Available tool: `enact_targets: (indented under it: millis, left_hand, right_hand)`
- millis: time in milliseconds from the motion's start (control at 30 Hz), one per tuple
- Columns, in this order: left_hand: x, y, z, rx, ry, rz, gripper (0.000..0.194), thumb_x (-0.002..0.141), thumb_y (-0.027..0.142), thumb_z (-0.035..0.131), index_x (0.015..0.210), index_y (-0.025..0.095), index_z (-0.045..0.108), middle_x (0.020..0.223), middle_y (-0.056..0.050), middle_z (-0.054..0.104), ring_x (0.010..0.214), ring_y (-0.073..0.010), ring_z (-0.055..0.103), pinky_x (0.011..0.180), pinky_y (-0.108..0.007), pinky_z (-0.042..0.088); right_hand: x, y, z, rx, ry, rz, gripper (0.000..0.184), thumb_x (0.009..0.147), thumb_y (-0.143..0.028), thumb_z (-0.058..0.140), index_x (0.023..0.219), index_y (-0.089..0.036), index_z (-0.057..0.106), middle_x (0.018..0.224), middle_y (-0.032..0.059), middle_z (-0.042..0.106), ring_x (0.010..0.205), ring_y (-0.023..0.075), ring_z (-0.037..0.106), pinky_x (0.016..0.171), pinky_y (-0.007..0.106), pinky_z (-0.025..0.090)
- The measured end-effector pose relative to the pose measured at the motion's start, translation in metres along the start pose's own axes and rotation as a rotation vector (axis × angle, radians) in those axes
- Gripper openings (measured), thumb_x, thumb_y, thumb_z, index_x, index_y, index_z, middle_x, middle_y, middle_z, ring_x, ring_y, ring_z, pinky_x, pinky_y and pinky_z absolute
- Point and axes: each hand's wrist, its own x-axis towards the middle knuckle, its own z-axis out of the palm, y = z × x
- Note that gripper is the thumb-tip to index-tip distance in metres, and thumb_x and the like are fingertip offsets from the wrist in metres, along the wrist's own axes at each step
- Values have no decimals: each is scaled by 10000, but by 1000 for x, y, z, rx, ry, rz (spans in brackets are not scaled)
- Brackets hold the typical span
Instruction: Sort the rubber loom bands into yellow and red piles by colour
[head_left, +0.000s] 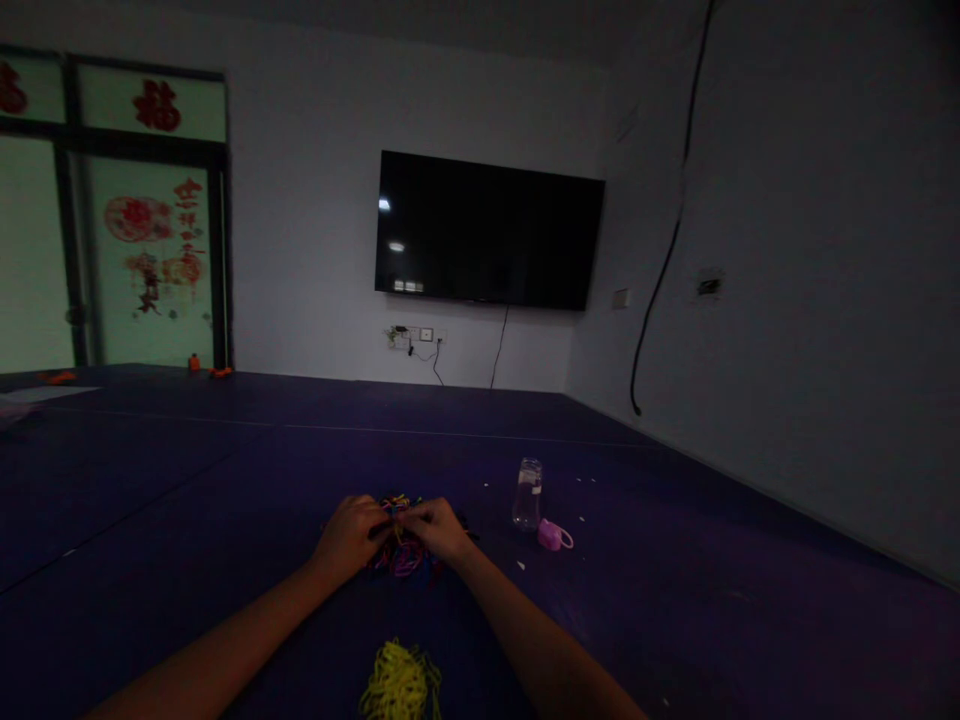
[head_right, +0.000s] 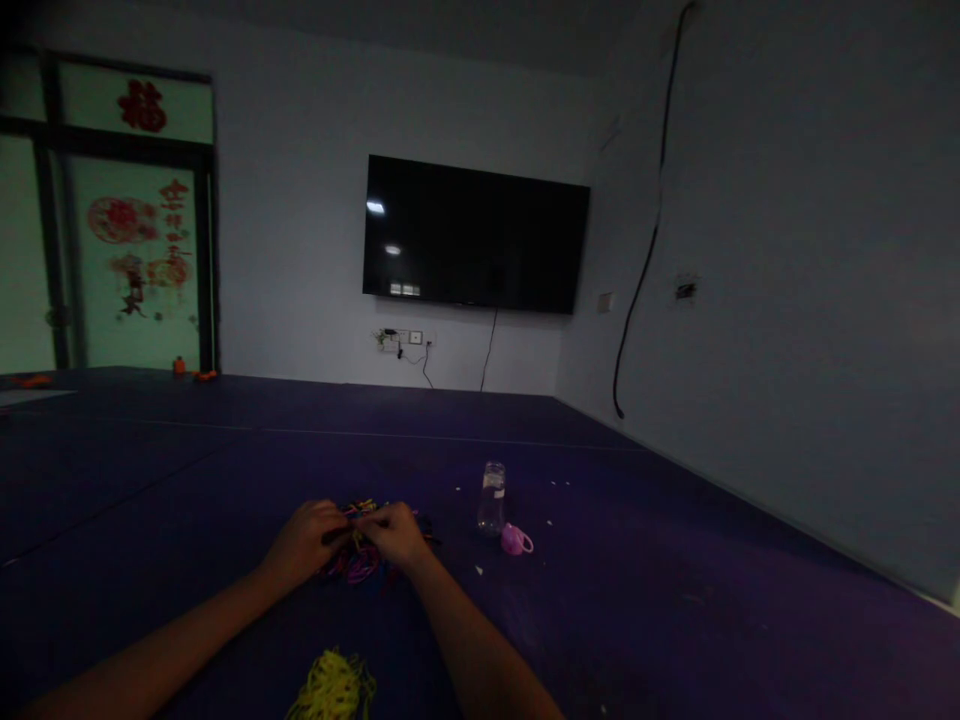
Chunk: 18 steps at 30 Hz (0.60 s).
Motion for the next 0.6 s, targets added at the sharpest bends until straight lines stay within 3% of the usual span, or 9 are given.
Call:
enact_targets:
  millis: [167,400,600]
  left_hand:
    - [-1,-1,1,-8,8,17,117,804,224,602,744,197,699,719,-46,689,737,-202,592,675,-312,396]
    - [0,1,3,-13,25,14,129,785,176,595,704,197,693,692,-40,678,736,-197,588,686,-314,398]
    - [-1,1,2,-31,16,25,157,776,150,561,681,196,676,682,-38,665,728,-195,586,680,-310,407]
  right_hand:
    - [-1,0,1,62,-66,-5,260,678,-339,641,865,-191,743,781,24,720,697,205,652,649,304,497]
    - [0,1,-1,102,-137,43,279,566,-262,716,835,-193,742,750,8,714,668,181,644,635,275,491]
    - [2,5,0,41,-79,23,239,583,-195,677,812,-203,744,728,4,709,671,175,642,632,268,489]
